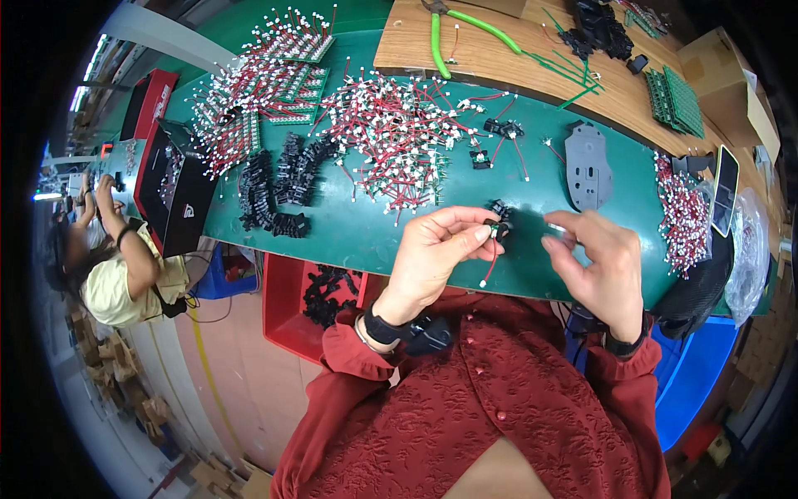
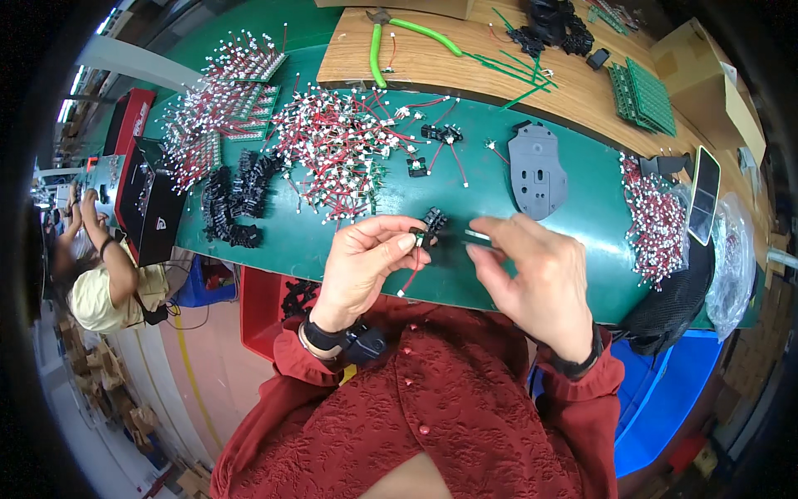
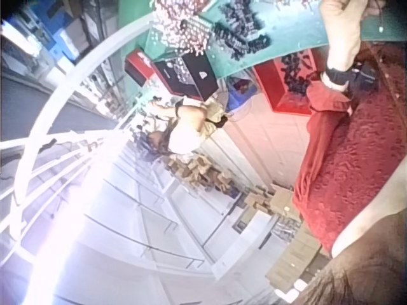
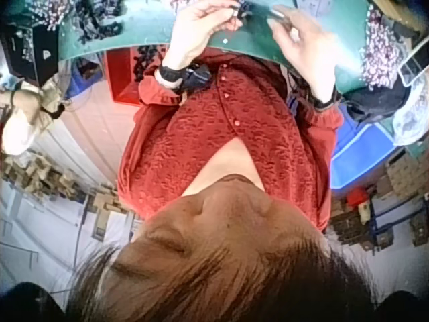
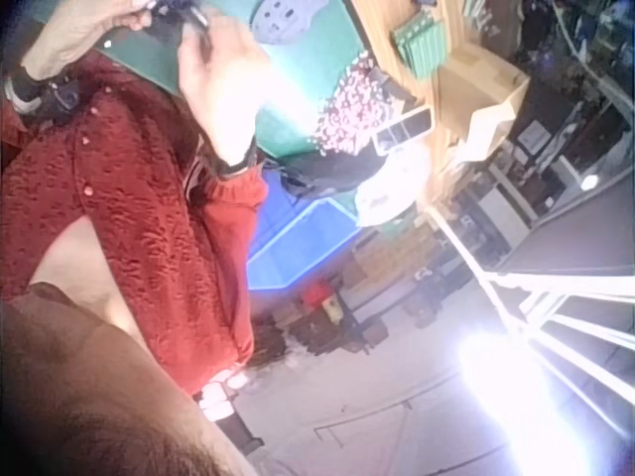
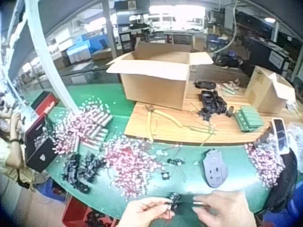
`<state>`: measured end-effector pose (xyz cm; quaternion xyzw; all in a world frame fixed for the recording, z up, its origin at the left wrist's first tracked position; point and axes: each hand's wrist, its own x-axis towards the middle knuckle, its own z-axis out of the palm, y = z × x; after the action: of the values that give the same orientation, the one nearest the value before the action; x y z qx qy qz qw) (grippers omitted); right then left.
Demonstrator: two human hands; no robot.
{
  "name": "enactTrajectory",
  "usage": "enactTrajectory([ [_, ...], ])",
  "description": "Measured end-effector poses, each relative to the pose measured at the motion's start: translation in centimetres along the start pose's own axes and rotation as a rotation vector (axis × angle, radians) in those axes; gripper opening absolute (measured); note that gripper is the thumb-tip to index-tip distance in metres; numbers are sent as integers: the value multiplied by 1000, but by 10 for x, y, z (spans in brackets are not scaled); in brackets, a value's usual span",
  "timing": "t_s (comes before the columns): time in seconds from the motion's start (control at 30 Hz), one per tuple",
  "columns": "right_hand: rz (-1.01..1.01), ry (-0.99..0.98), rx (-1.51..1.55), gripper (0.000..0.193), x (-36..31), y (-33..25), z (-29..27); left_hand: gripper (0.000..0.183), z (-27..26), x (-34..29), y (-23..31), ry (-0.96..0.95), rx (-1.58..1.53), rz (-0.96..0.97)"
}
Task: The person assembles small electronic components by inserting red and white wires into black plastic housings. They repeatedly pick up a housing, insert wires, and place the assembled unit on the table. The workspace contains piles of loose wires and finished assemblies.
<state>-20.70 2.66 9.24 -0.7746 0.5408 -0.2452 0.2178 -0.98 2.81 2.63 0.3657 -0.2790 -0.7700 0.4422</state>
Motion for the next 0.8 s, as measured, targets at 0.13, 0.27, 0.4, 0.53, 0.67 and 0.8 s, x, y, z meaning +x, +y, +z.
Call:
enactTrajectory([
  [0.13, 25, -91, 218, 20, 11, -1, 10, 23, 5, -5, 2, -77, 144, 12],
  [0.27, 7, -159, 311, 17, 10, 2, 21, 21, 10, -8, 0, -31, 338, 81],
  [0.4, -27, -140, 277, 17, 5, 3, 23, 19, 13, -13, -1, -1, 479, 135],
  [0.53, 3, -136, 319, 17, 4, 1, 22, 19, 23, -17, -3, 73, 267, 159],
  [0.67, 9, -160, 325, 17, 4, 2, 22, 19, 16, -19, -6, 54, 254, 134],
  [0.8, 12, -156, 278, 15, 4, 0, 29, 18, 12, -18, -11, 74, 423, 130],
])
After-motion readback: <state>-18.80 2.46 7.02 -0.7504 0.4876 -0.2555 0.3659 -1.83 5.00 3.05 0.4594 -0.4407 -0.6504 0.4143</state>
